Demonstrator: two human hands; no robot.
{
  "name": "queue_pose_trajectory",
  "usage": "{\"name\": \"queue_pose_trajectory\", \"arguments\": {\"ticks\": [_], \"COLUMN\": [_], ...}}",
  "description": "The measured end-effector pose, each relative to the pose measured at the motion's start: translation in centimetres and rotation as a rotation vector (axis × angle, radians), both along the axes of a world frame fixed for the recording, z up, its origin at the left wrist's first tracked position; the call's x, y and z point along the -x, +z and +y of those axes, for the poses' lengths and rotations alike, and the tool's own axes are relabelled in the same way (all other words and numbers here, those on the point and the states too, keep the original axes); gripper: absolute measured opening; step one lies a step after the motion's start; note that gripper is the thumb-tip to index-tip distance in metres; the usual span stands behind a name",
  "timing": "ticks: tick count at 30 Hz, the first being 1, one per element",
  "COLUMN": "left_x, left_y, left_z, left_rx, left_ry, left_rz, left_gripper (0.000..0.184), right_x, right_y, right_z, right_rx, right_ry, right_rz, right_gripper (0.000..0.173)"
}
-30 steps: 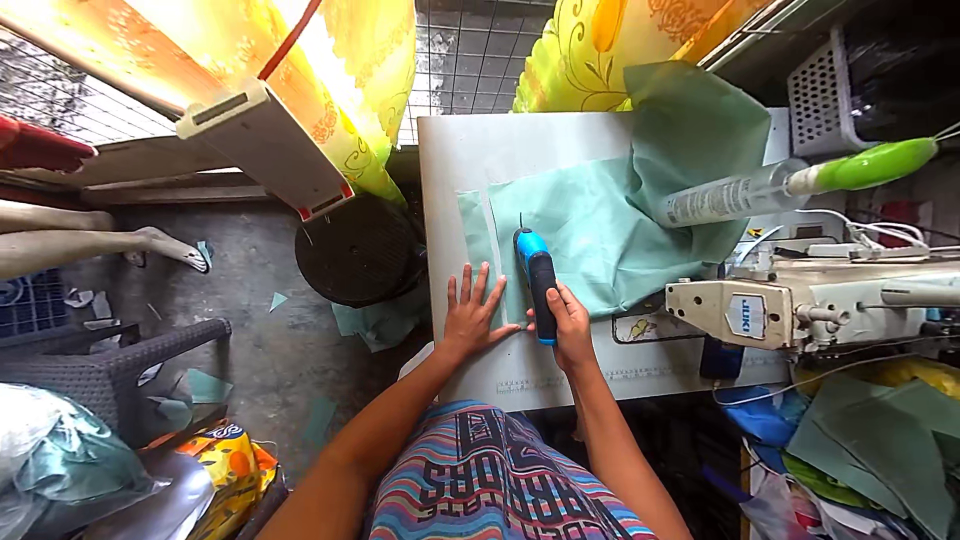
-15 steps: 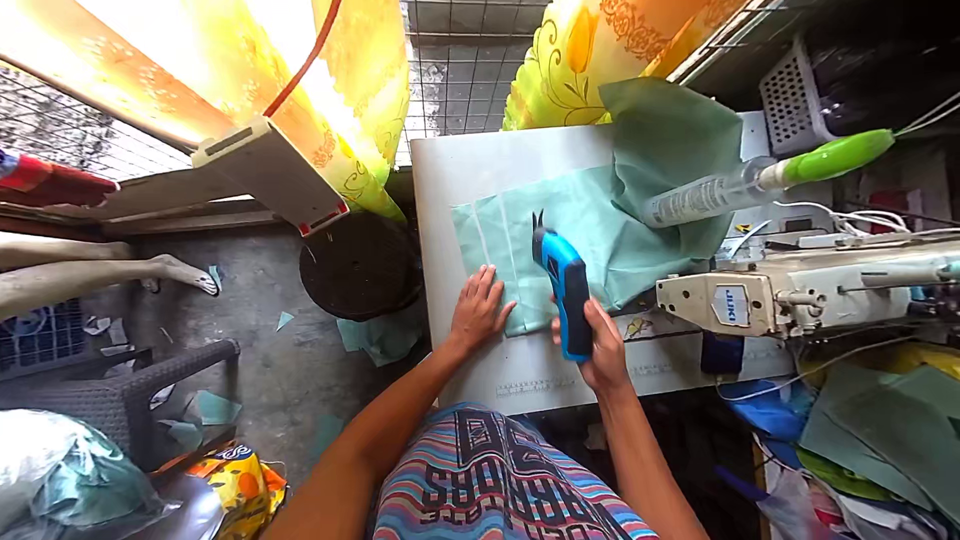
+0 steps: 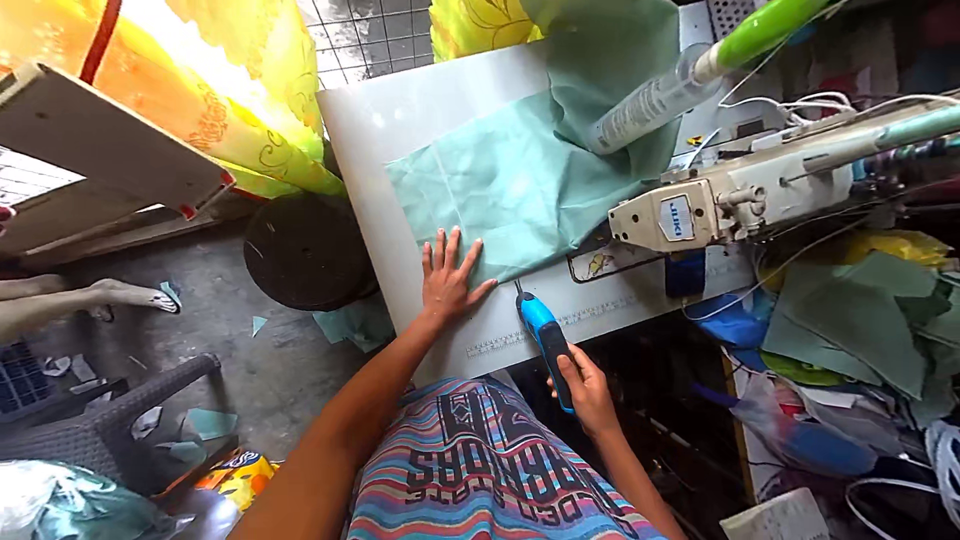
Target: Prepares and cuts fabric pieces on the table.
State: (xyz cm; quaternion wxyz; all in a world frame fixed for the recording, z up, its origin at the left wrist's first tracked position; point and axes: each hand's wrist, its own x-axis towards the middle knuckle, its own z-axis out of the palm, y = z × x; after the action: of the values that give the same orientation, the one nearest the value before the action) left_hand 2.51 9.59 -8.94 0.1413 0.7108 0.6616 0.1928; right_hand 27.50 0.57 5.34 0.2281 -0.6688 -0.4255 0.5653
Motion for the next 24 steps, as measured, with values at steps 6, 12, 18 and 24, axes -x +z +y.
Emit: {"name": "queue_pose_trajectory", "arguments": {"ticks": [6, 12, 18, 24], "left_x": [0.0, -0.1, -0.2, -0.1], "left_y": [0.1, 0.0, -0.3, 0.3], "left_z": [0.1, 0.1, 0.1, 0.1], "left_rx": [0.003, 0.002, 0.003, 0.052], "left_ry": [0.001, 0.013, 0.018, 0.002], "left_rz": [-0.002, 0.012, 0.029, 0.012], "left_gripper": [0.082, 0.082, 0.082, 0.082], "right_x": [0.7, 1.5, 2.4, 4.6], "right_y": [-0.6, -0.3, -0.1, -0.1], "right_z": [1.0, 1.7, 2.6, 5.3], "right_rx": [-0.008, -0.016, -0.027, -0.029], "right_ry": [0.045, 0.078, 0.088, 0.064], "right_rz": [0.0, -0.032, -0.06, -0.039], "right_gripper": [0.05, 0.051, 0.052, 0.049]}}
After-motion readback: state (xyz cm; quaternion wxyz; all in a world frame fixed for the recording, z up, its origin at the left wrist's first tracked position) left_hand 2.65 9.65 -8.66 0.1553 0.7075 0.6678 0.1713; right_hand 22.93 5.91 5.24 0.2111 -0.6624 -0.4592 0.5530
